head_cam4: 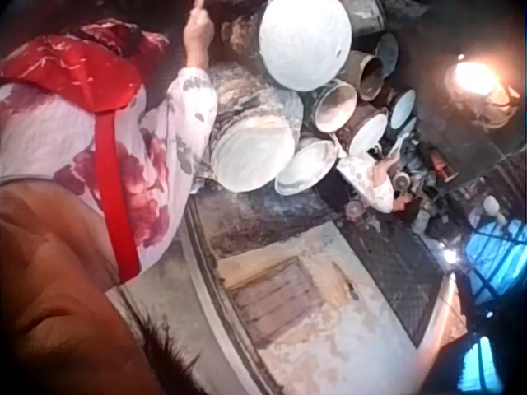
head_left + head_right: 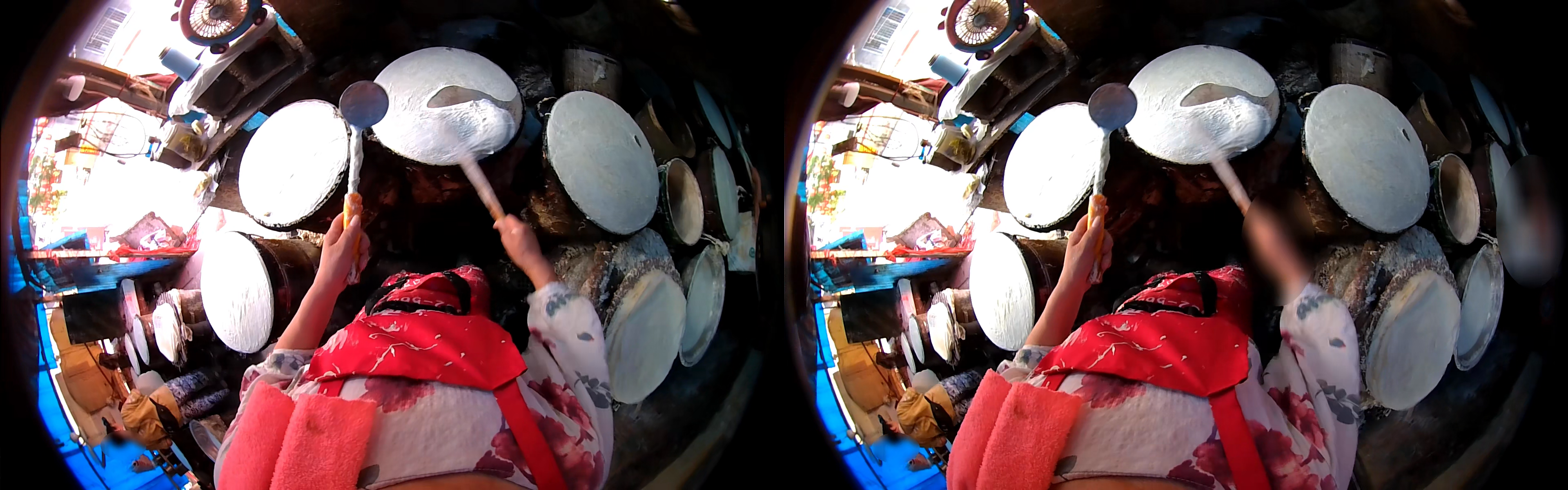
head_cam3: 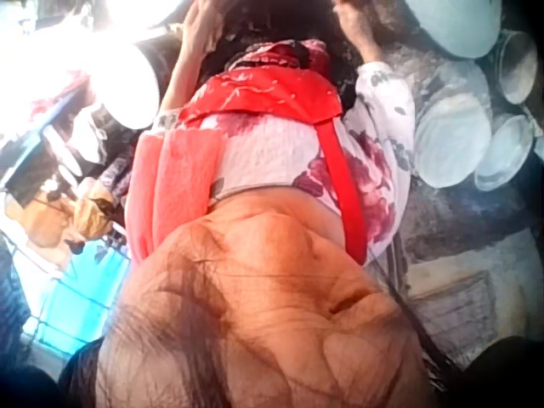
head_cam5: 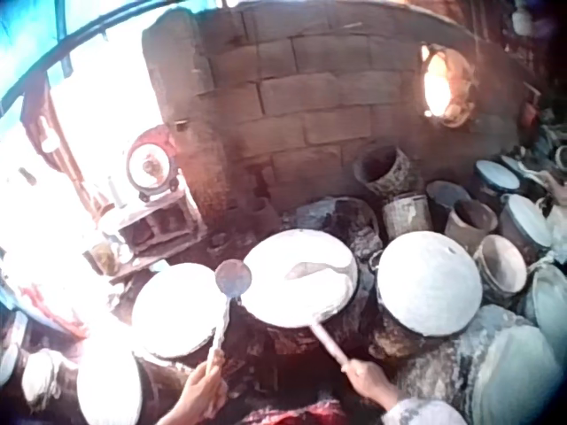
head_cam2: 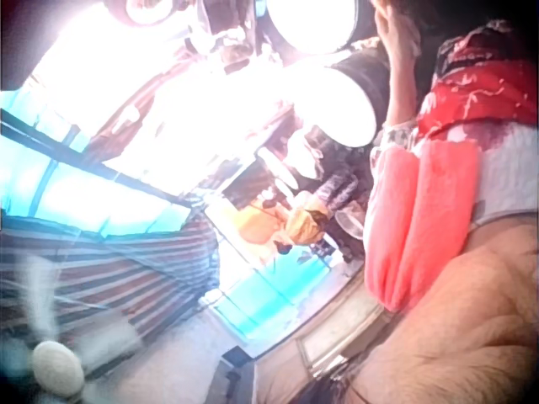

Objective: The person pours batter onto hot griddles, spreads it evenly with a wooden tool, and flips the cooked cakes. They repeat this process across multiple griddles, removing finished cakes and placing them on a stack.

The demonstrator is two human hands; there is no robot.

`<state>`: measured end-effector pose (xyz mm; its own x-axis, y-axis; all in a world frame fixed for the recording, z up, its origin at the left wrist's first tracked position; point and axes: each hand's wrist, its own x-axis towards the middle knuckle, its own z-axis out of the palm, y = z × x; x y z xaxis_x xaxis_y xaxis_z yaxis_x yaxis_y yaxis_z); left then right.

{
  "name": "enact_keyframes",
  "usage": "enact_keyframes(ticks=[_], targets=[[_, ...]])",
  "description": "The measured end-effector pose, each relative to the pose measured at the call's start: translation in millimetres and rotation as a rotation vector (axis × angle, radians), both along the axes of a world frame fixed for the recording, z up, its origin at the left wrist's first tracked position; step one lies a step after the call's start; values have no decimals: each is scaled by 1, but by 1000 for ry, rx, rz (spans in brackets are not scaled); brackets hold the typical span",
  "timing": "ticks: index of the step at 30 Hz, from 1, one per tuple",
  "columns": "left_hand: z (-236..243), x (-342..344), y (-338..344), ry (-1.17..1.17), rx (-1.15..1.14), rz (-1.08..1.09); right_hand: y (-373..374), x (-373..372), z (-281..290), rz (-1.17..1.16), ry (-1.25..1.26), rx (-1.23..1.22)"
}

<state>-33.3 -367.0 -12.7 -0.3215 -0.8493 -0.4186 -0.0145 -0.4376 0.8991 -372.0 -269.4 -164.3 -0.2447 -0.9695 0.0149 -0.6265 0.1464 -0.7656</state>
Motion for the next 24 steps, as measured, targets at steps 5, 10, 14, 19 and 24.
enact_keyframes(ticks=[5, 10, 14, 19, 24], targets=[[4, -7, 6, -6, 24, -20, -8, -21, 42, -182, 46, -34], [5, -26, 6, -55, 32, -15, -75, -76, 6, -303, 301, 148], [4, -29, 1, -54, 2, -41, -162, -91, 9, -373, 345, 156], [6, -31, -7, -43, 29, -11, -188, -57, 25, -124, 409, 95], [10, -21, -8, 13, 122, 21, -89, -40, 31, -403, 252, 91]])
